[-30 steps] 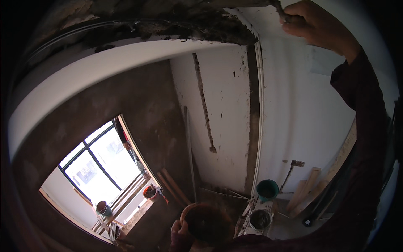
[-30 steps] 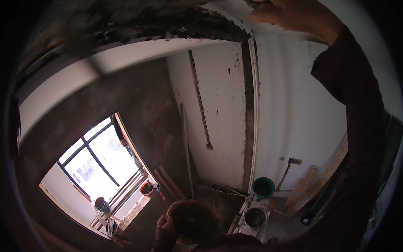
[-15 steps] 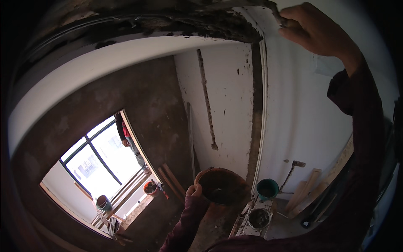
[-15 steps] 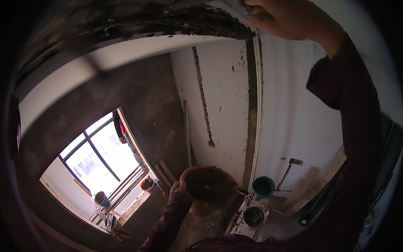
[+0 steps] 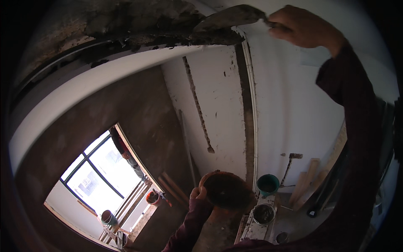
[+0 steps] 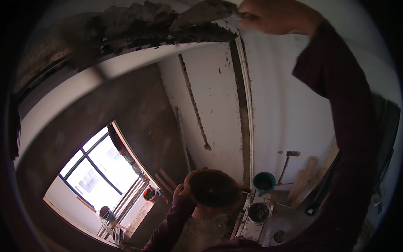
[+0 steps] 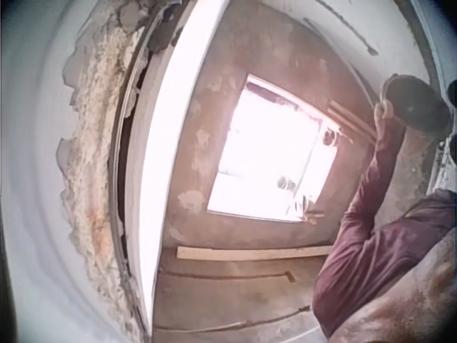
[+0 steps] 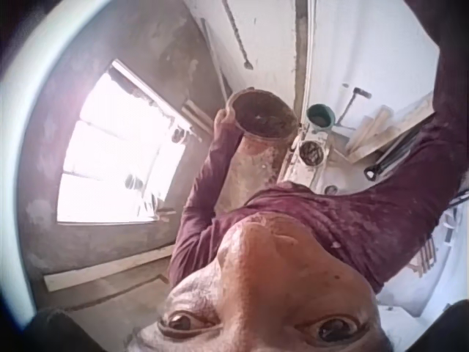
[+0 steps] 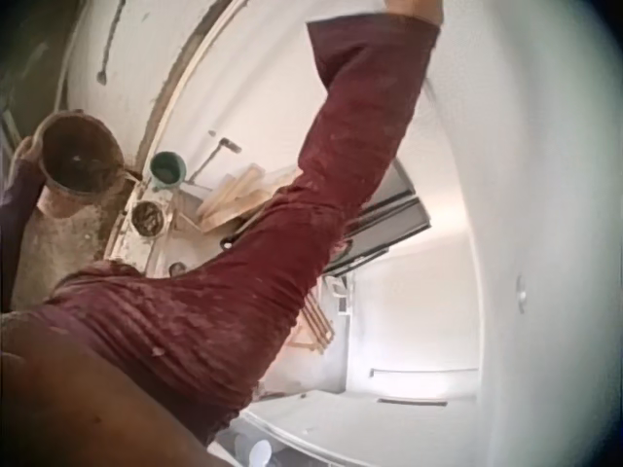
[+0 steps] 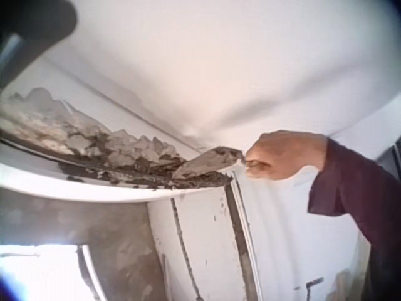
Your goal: The person applies mortar to the upper edge of a doorway using a trowel. They scoop mortar from a bucket and spread it across the exposed concrete structure.
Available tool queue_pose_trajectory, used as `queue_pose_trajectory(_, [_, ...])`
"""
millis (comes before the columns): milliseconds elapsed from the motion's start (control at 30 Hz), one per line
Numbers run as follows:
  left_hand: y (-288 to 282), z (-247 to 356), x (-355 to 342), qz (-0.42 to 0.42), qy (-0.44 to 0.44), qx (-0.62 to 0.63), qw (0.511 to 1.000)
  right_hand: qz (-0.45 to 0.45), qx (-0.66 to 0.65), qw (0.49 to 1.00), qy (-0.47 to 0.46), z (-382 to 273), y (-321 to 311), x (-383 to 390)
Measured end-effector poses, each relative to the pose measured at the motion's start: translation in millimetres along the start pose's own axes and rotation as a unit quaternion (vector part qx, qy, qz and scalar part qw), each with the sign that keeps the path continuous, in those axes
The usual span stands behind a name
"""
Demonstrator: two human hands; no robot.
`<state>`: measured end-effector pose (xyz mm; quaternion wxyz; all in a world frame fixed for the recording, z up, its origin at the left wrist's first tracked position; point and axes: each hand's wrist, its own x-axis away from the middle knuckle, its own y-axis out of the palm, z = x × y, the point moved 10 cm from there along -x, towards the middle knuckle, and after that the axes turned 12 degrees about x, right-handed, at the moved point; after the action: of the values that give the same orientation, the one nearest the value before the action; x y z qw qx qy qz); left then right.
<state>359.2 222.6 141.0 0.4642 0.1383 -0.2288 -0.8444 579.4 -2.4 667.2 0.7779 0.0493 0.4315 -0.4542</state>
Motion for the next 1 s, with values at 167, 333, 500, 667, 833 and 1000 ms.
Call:
queue_pose_trajectory(167, [-14.4, -7.4, 18.0, 0.026, -0.011, -0.031, 0.999, -0.077, 0.046, 0.996, 0.021, -13.7, -4.9, -36.9])
queue_pose_trajectory(333, [-40.5, -28.8, 29.7, 0.055, -0.041, -0.033, 0.997, -0.057, 0.025, 0.998, 0.019, -38.3, -14.8, -48.9])
queue_pose_trajectory(500, [-50.8, -46.5, 26.6, 0.073, -0.041, -0.066, 0.994, -0.007, 0.030, 1.000, 0.003, -40.2, -15.8, -70.9])
queue_pose_trajectory(667, [-31.9, -44.1, 33.4, 0.064, -0.064, -0.078, 0.993, 0.008, -0.022, 1.000, -0.016, -19.1, -20.2, -64.2])
queue_pose_trajectory(833, [-14.4, -40.1, 28.1, 0.048, -0.055, -0.113, 0.991, 0.017, -0.052, 0.999, 0.003, 0.6, -18.8, -48.0])
queue_pose_trajectory(1000, [-10.3, -43.3, 17.1, 0.020, -0.075, -0.087, 0.993, -0.049, -0.069, 0.990, 0.113, 24.7, 10.6, 12.3])
